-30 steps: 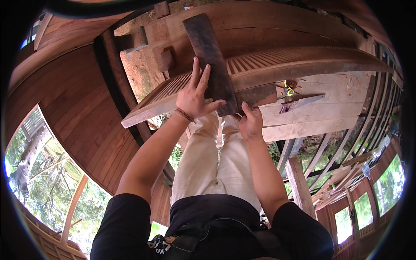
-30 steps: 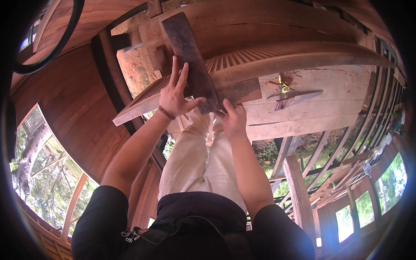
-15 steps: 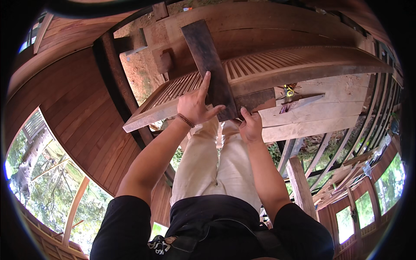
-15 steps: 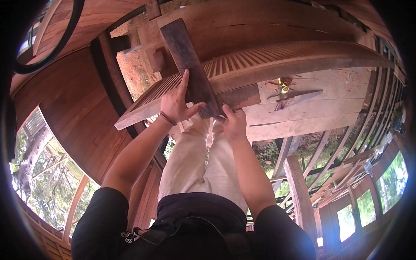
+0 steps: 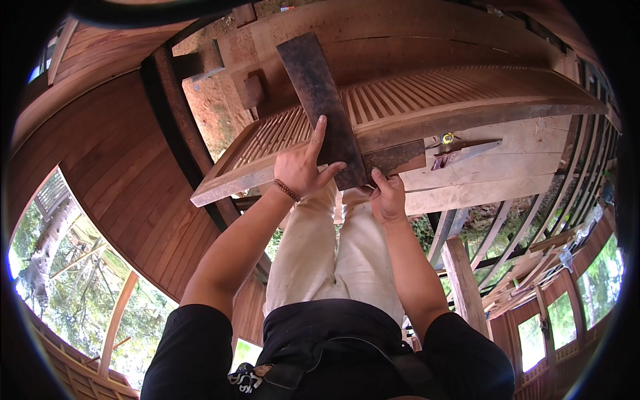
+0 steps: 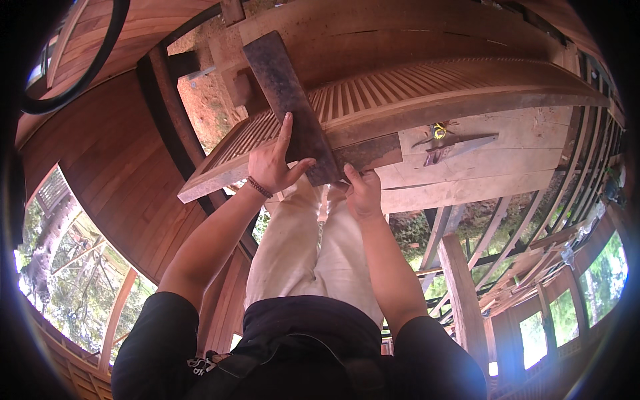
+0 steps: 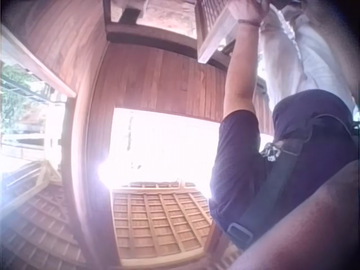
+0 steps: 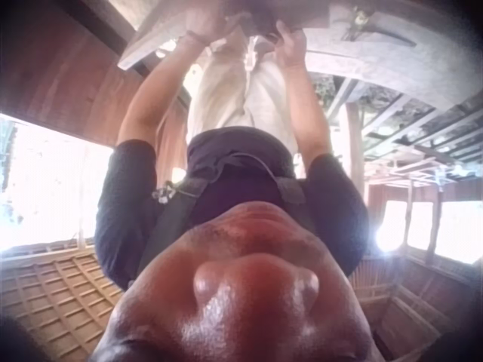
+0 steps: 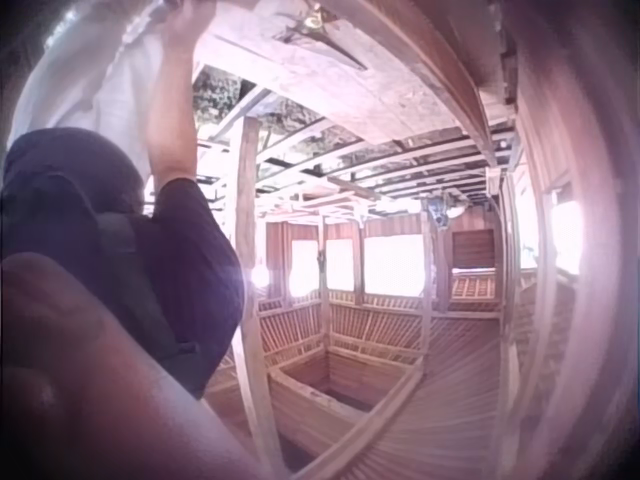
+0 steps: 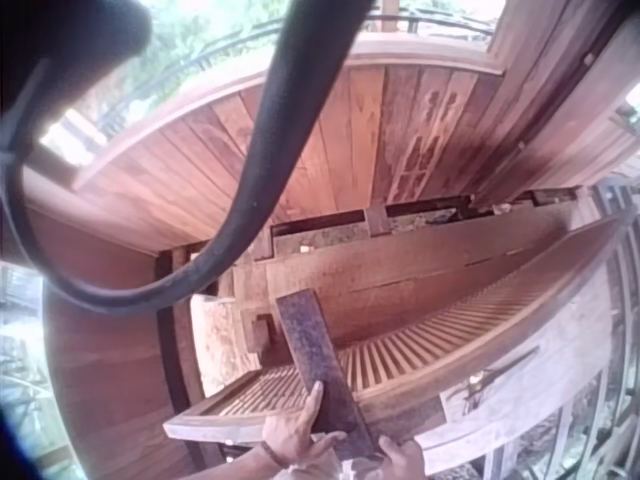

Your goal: The person measures a wooden slatted panel with a tape measure, then uses a square and pencil to mark cut lines on the wood. The person repositions the panel and repeats the marking process on different sections.

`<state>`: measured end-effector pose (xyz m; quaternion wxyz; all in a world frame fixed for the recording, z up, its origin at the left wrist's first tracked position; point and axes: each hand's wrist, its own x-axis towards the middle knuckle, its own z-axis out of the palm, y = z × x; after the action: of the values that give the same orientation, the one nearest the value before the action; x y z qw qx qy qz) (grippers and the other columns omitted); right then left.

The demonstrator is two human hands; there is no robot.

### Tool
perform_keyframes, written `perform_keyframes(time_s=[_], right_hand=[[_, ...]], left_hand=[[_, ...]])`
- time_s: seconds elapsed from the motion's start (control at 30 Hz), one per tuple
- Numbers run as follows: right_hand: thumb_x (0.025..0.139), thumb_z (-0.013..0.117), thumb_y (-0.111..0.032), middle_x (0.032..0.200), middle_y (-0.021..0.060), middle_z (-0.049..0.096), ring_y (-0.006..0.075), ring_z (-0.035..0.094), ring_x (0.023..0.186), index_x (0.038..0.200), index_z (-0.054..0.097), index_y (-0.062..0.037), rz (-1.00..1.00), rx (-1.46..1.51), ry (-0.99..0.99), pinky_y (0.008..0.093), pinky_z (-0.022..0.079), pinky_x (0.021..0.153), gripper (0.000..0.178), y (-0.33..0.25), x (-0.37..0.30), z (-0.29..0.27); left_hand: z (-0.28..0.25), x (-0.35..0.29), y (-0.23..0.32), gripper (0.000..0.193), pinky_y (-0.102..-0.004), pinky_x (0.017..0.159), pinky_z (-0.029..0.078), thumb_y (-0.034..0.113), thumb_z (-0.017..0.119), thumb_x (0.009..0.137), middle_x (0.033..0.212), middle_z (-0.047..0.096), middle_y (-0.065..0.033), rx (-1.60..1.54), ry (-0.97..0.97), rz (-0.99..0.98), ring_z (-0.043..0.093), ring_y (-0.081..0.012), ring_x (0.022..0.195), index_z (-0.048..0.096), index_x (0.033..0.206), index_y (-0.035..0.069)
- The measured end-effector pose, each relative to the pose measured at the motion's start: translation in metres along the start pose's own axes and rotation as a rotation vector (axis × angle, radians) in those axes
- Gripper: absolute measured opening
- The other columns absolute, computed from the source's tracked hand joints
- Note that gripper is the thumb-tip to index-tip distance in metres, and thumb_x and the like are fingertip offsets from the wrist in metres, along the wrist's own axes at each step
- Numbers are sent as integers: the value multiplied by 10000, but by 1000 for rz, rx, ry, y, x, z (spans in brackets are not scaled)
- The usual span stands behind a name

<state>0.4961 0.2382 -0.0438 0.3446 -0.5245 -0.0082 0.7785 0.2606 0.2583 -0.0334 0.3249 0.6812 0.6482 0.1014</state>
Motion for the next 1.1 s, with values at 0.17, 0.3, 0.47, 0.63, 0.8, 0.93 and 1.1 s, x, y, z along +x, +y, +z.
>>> perform_keyframes(time_s=[0.17,0.3,0.47,0.63,0.8,0.93,1.1], right_hand=[[1011,654,-138,1257,102,679,225,703,1105,1335,566,-19,-12,2,1,389,635,881,356,-1,0,2],[1013,656,-154,1251,103,682,227,703,1086,1317,581,-20,4,-74,51,395,620,898,340,1,2,-6],[1040,624,-192,1173,93,698,243,706,1046,1274,599,-31,-101,-102,106,412,612,891,285,5,-8,-27],[1070,590,-234,1113,86,688,235,705,1017,1217,607,-36,-31,-158,119,400,619,832,248,5,-25,-34],[1066,607,-242,1063,87,703,216,719,938,1158,630,-32,-120,-217,226,381,628,786,231,1,-12,-8],[1051,633,-247,1034,133,712,229,727,907,1100,625,31,-104,-233,218,369,632,799,282,-4,-10,-10],[1049,637,-240,1028,95,721,218,729,894,1117,649,-7,-103,-192,192,359,629,766,243,-7,-6,-6]], left_hand=[[0,0,-1,1158,-403,578,520,604,764,830,736,649,-91,15,2,-3,682,-285,668,173,1649,38],[1,1,0,1160,-401,572,517,606,766,827,732,646,-87,16,15,6,680,-282,665,174,1649,39],[0,2,0,1178,-407,617,545,585,796,806,750,670,-138,22,-38,-17,695,-311,692,205,1629,-17],[1,2,0,1159,-402,590,535,606,780,813,777,686,-117,21,-2,-9,693,-283,686,212,1636,21],[3,2,0,1173,-395,586,538,613,785,805,770,686,-125,29,21,9,694,-287,681,213,1634,13],[2,4,-2,1197,-389,586,542,623,788,796,778,690,-126,44,29,16,700,-292,695,201,1635,5],[-3,9,-2,1232,-390,632,559,637,796,782,845,704,-144,60,-6,-7,712,-303,729,193,1626,-27]])
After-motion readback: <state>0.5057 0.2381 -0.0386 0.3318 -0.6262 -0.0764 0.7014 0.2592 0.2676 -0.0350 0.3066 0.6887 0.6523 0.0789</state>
